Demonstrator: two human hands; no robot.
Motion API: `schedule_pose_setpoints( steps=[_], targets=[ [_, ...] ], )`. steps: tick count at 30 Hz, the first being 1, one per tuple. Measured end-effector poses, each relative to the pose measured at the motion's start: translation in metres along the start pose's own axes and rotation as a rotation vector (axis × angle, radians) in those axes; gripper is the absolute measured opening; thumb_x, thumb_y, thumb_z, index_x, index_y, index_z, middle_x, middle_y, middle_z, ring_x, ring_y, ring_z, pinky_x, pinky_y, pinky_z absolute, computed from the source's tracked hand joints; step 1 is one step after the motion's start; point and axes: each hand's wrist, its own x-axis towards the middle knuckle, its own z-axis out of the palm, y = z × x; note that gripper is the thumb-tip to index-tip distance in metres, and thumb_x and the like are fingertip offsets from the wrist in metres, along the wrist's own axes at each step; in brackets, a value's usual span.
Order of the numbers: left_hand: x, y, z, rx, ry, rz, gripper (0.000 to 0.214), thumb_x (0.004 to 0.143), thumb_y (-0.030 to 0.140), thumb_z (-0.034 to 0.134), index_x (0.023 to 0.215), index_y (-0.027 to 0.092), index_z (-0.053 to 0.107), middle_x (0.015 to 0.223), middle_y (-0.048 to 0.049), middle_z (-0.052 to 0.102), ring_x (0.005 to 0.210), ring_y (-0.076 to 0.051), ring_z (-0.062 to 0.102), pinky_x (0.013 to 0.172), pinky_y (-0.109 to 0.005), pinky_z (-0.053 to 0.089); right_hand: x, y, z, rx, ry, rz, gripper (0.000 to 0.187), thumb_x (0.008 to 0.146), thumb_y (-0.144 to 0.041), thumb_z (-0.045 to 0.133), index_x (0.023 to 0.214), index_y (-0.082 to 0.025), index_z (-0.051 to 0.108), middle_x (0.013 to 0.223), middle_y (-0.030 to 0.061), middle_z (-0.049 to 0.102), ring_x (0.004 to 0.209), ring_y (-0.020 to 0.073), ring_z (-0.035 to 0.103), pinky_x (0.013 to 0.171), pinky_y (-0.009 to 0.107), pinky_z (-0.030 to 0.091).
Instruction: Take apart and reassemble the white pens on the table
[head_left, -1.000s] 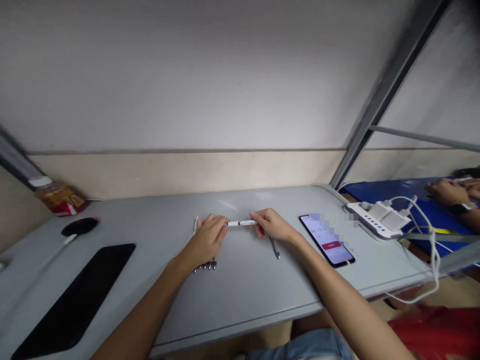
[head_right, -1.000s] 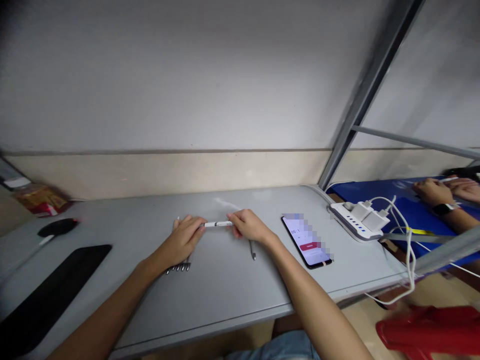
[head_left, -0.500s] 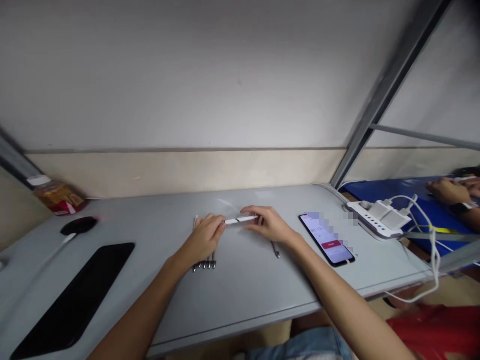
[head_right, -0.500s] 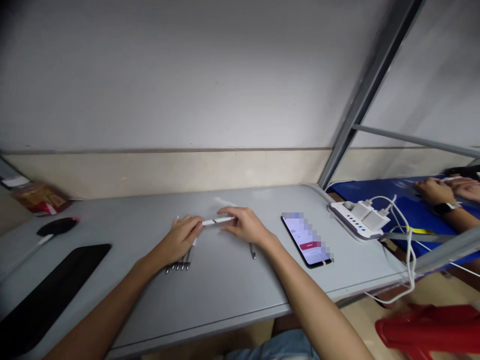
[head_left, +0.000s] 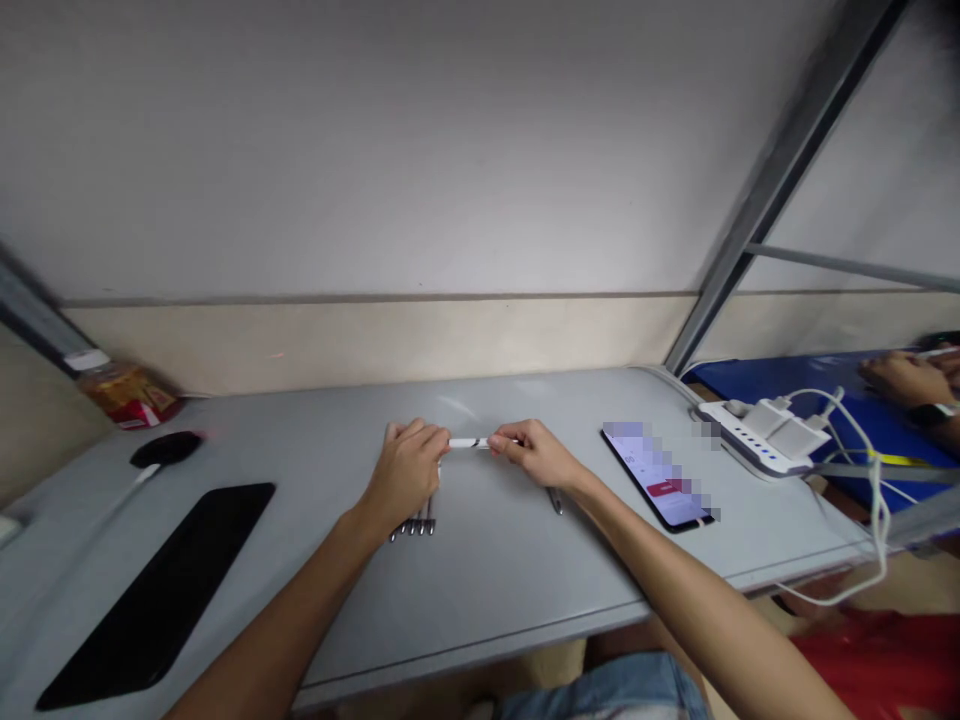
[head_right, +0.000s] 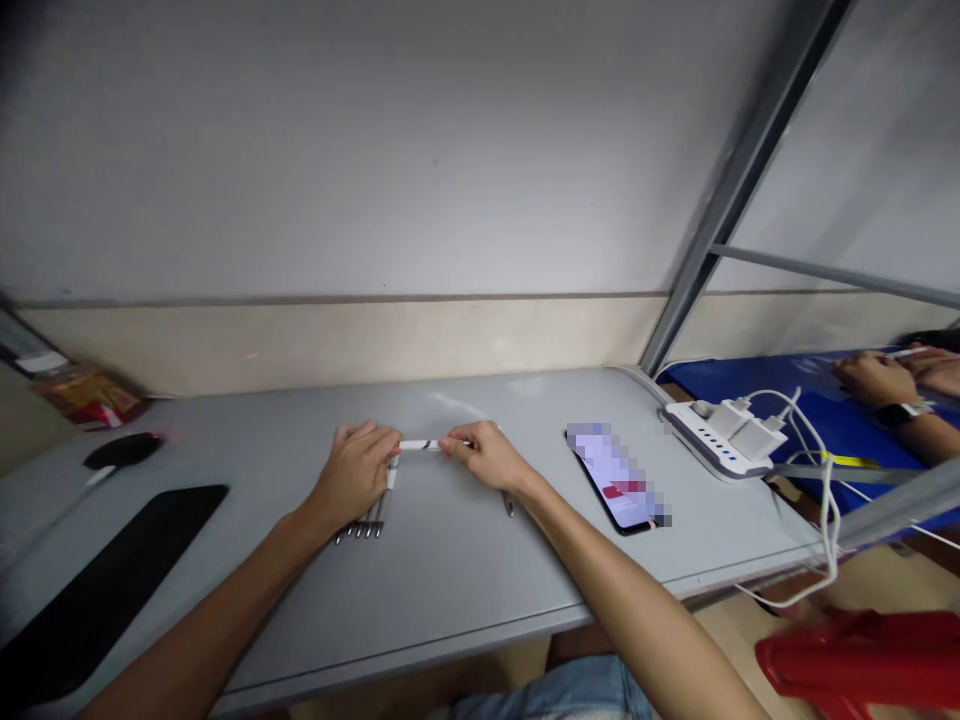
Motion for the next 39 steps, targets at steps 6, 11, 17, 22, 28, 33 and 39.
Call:
schedule_pose_setpoints(
  steps=[6, 11, 17, 22, 28, 33, 39],
  targets=[
    [0.002, 0.016, -0.004, -0.084, 0.053, -0.06, 0.022, 0.095, 0.023, 0.035, 0.099, 0.02, 0.057, 0.09, -0.0049, 0.064, 0.087, -0.02, 0.052, 0.08, -0.037, 0.03, 0.006, -0.003, 0.0, 0.603, 0.096, 0.155, 0.026, 0.077, -0.04, 0.067, 0.072, -0.014, 0.063, 0.054, -0.0035, 0.048, 0.049, 0.0082, 0.04, 0.049, 0.022, 0.031],
    [0.003, 0.019, -0.006, -0.247, -0.013, -0.104, 0.026, 0.096, 0.031, 0.034, 0.113, 0.025, 0.053, 0.104, -0.0024, 0.063, 0.097, -0.019, 0.053, 0.089, -0.038, 0.029, 0.01, -0.004, -0.01, 1.193, 0.272, 0.186, 0.02, 0.079, -0.034, 0.065, 0.091, -0.019, 0.06, 0.079, 0.0008, 0.06, 0.068, 0.0119, 0.056, 0.063, 0.024, 0.047],
    [0.001, -0.005, 0.0, -0.044, -0.003, -0.299, 0.024, 0.093, 0.035, 0.038, 0.098, 0.023, 0.059, 0.105, -0.0064, 0.062, 0.102, -0.025, 0.049, 0.086, -0.042, 0.03, 0.007, 0.008, -0.026, 1.376, 0.249, 0.13, 0.03, 0.086, -0.026, 0.058, 0.114, -0.033, 0.049, 0.057, -0.0084, 0.032, 0.04, 0.0053, 0.023, 0.035, 0.013, 0.017],
    [-0.001, -0.008, 0.006, -0.026, -0.058, -0.288, 0.019, 0.089, 0.031, 0.043, 0.096, 0.024, 0.059, 0.104, -0.007, 0.061, 0.102, -0.026, 0.047, 0.082, -0.041, 0.032, 0.007, 0.006, -0.025, 1.247, 0.28, 0.136, 0.038, 0.086, -0.032, 0.058, 0.121, -0.038, 0.044, 0.06, -0.008, 0.027, 0.042, 0.0061, 0.018, 0.036, 0.013, 0.014],
    [-0.003, -0.009, 0.007, -0.015, -0.087, -0.264, 0.015, 0.084, 0.027, 0.048, 0.094, 0.024, 0.059, 0.101, -0.0066, 0.061, 0.101, -0.027, 0.047, 0.08, -0.04, 0.032, 0.009, 0.005, -0.024, 1.222, 0.271, 0.131, 0.04, 0.086, -0.033, 0.058, 0.123, -0.038, 0.044, 0.06, -0.0079, 0.027, 0.043, 0.0061, 0.018, 0.037, 0.014, 0.014],
    [-0.004, -0.01, 0.009, -0.011, -0.113, -0.281, 0.018, 0.086, 0.03, 0.047, 0.097, 0.024, 0.058, 0.102, -0.0074, 0.06, 0.101, -0.028, 0.045, 0.079, -0.04, 0.032, 0.008, 0.003, -0.023, 1.242, 0.245, 0.119, 0.039, 0.086, -0.032, 0.057, 0.123, -0.037, 0.043, 0.06, -0.0079, 0.029, 0.043, 0.0058, 0.019, 0.037, 0.014, 0.013],
    [-0.003, -0.006, 0.009, -0.017, -0.127, -0.305, 0.024, 0.086, 0.04, 0.049, 0.101, 0.024, 0.057, 0.104, -0.0075, 0.058, 0.101, -0.028, 0.044, 0.08, -0.041, 0.031, 0.008, 0.002, -0.023, 1.185, 0.28, 0.14, 0.036, 0.085, -0.033, 0.058, 0.119, -0.035, 0.044, 0.06, -0.0082, 0.031, 0.042, 0.0057, 0.019, 0.037, 0.015, 0.012]
  ],
)
